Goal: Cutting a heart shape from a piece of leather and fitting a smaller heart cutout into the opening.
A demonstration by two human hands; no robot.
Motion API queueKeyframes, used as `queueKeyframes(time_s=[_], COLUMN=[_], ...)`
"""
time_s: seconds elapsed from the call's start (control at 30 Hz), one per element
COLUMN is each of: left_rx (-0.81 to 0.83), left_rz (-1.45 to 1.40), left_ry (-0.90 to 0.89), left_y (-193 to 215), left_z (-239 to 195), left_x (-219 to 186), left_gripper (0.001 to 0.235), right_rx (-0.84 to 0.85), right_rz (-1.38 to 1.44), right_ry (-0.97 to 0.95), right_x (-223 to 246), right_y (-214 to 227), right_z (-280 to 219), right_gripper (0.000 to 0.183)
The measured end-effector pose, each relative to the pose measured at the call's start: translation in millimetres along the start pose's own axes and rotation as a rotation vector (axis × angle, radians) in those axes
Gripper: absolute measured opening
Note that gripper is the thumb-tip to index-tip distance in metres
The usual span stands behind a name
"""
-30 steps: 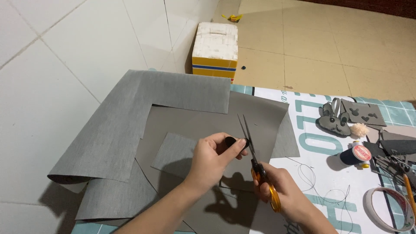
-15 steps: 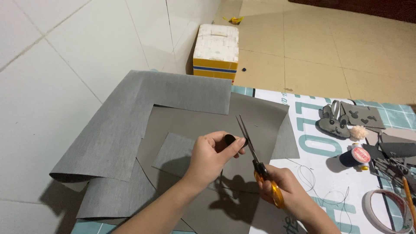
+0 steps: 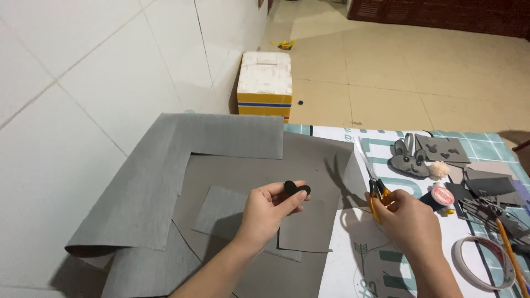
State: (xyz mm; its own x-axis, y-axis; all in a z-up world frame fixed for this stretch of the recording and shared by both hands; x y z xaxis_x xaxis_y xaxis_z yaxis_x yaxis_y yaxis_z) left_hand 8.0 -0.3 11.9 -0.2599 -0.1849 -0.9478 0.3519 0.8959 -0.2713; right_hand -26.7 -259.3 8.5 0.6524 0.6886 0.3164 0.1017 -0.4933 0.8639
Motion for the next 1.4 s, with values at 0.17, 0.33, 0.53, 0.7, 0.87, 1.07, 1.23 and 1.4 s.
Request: queueKeyframes(time_s=[0.17,0.33,0.53,0.7,0.87,1.07,1.23,1.4], left_rx=[0.036,0.037,0.055,0.174,0.137,0.151,0.077,0.084], left_rz=[-0.019,-0.181,-0.176,-0.167,-0.107,-0.183,-0.019,0.057], left_ry=[0.056,0.17,0.205,0.145,0.233,0.192,0.187,0.189], left_y=[-3.7,-8.3,-11.3,-11.8,-17.4,-16.2,-13.9,-16.6], left_z=[-1.9,-1.2,-0.6,8.6,5.0,4.9,5.0,2.2], left_x=[-3.5,-8.4,0.3,28.5,21.1,17.5,16.4,13.3], left_gripper=[0.042,0.04,0.035,0.033,0.029,0.029,0.034,0.033], right_rx=[0.003,-0.061,-0.167,0.139,0.307,0.428,0.388,0.41], right_rz=[-0.055,-0.11,-0.098,0.501,0.753,0.938,0.978,0.969], right_ry=[-0.059,-0.096,0.002,0.647,0.688,0.651,0.412,0.427], right_x=[-3.1,-19.5,-17.5,6.6,16.8,11.4,20.9,15.7], right_y=[5.4,1.9,-6.9,-32.2,-40.9,-42.5,-25.1,-33.9], right_z=[0.8,15.6,9.0,-3.6,-17.2,-12.2,-24.7,-16.7], right_gripper=[0.048,0.052,0.044,0.031,0.023,0.03,0.032,0.025])
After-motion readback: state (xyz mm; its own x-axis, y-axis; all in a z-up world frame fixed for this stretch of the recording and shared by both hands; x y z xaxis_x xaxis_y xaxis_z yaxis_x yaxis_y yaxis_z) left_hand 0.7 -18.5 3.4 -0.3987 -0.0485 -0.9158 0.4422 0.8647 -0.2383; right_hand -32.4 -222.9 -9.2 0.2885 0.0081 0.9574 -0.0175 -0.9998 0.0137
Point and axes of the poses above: each hand's wrist, its own z-axis towards the middle knuckle, its own y-axis out of the back of the hand, x = y × z, the point moved 1 cm from there along z, towards the middle knuckle, and after that the axes turned 10 degrees about x, right-handed, at the moved point
